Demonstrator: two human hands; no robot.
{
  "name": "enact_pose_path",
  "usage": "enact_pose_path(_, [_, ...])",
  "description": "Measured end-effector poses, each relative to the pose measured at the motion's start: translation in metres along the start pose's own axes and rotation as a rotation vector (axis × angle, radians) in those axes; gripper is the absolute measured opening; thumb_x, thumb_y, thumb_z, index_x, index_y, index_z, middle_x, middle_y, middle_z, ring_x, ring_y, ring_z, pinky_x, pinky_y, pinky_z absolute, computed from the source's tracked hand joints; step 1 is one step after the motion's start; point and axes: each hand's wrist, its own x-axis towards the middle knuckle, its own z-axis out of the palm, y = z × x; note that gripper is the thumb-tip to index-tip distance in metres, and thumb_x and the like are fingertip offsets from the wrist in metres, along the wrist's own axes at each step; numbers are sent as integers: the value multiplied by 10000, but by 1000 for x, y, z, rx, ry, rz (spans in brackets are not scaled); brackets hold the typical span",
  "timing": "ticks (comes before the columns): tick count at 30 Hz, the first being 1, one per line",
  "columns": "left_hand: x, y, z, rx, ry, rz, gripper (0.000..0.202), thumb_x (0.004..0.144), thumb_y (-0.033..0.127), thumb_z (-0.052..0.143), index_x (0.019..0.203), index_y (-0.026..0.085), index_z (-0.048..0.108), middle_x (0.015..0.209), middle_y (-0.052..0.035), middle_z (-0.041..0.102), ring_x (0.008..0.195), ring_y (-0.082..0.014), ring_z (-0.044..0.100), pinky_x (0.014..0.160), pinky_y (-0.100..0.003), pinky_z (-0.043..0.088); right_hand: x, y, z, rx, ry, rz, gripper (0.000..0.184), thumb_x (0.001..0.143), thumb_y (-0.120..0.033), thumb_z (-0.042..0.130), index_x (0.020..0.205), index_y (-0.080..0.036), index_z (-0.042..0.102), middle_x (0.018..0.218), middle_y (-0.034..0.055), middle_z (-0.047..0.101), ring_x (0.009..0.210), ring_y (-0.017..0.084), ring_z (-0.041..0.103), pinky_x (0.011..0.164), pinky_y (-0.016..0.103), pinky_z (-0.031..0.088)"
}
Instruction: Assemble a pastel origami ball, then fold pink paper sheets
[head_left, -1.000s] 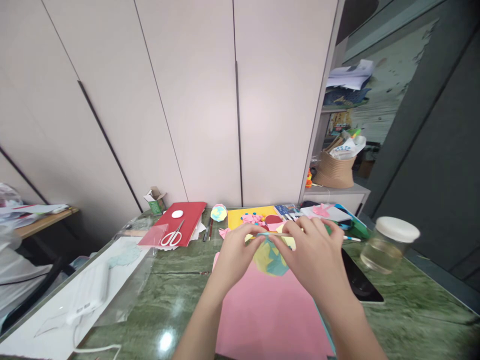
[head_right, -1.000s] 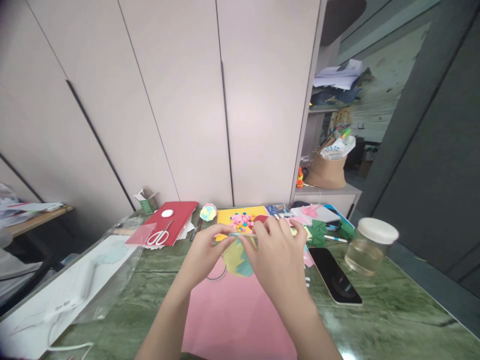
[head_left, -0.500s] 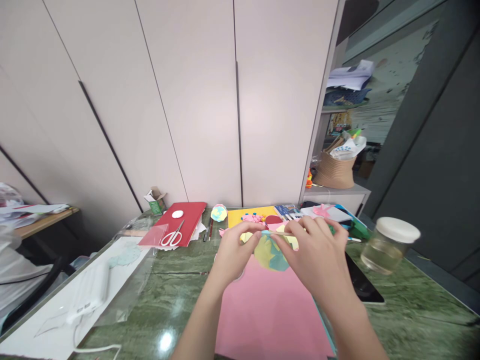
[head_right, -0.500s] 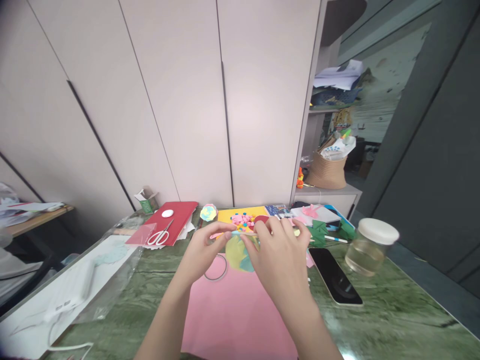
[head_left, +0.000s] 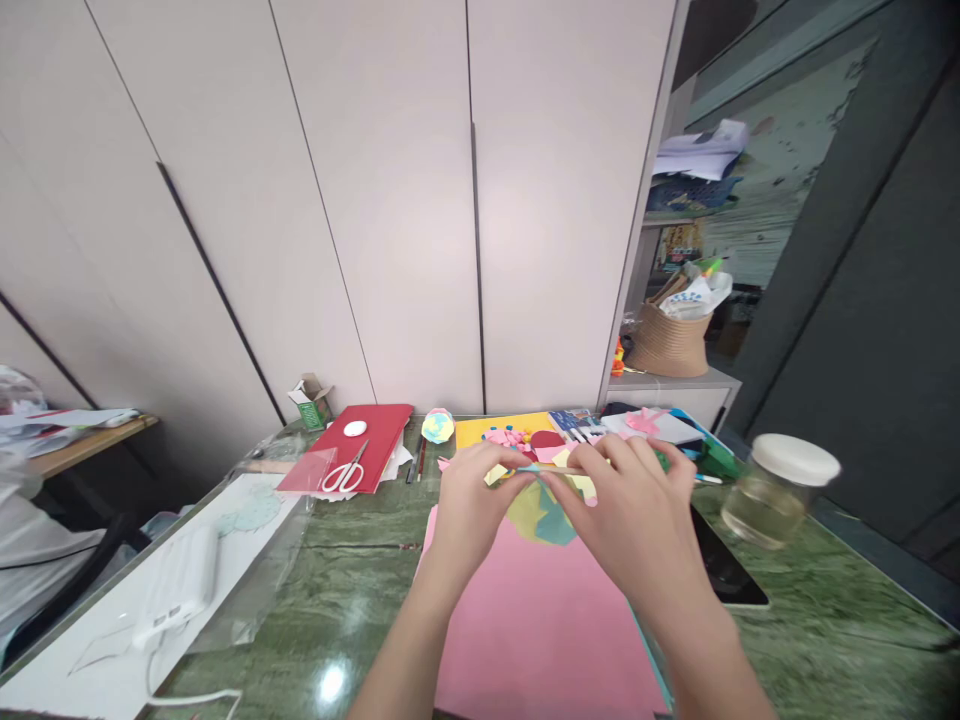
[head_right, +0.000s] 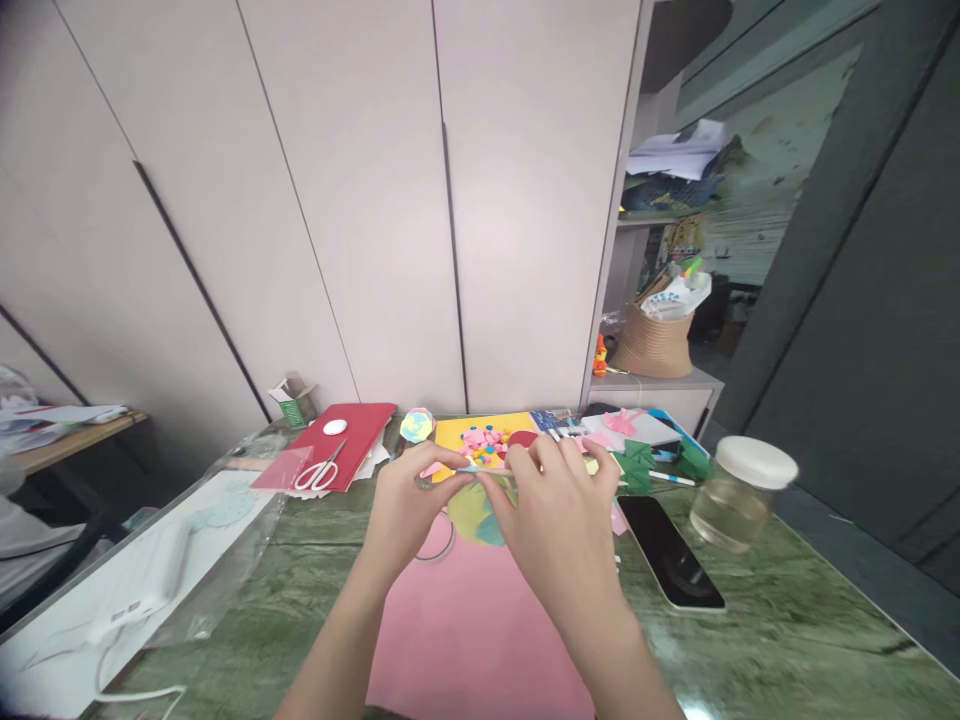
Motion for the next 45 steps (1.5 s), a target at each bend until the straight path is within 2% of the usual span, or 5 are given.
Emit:
enact_pose_path(9, [-1,-2,0,90,-28,-11,80,711,139,684,731,210,653,757,8,673,769,-166,600,716,-297,436,1,0,-1,13,-5,-36,220,824,-406,545,761,-199,579,759,23,562,810,204,513,925,453,241])
enact_pose_path(19, [0,-3,-1,130,-107,-87,59,732,154,641,714,210,635,780,11,677,762,-173,597,733,-308,438,0,-1,1,12,-36,-95,170,860,-322,495,778,-196,575,770,29,588,816,209,523,907,442,250])
enact_pose_path(30, [1,-6,-2,183,-176,-35,40,775,191,630,755,215,654,826,-1,689,829,-197,602,773,-328,398,-1,0,3,42,-80,-86,209,881,-330,471,758,-191,566,701,6,597,753,187,561,926,449,234])
enact_pose_path(34, [0,-7,-3,196,-193,-17,52,788,191,614,769,216,656,828,-4,687,821,-193,600,749,-314,398,0,0,4,36,-86,-101,222,862,-373,498,758,-189,563,696,8,598,748,193,562,916,452,238])
enact_pose_path(45, [-2,-12,-2,243,-215,33,46,802,221,607,782,228,647,796,12,671,775,-173,584,753,-319,373,-2,2,7,-2,-77,-122,210,857,-336,516,732,-187,596,670,11,588,717,181,555,913,444,234])
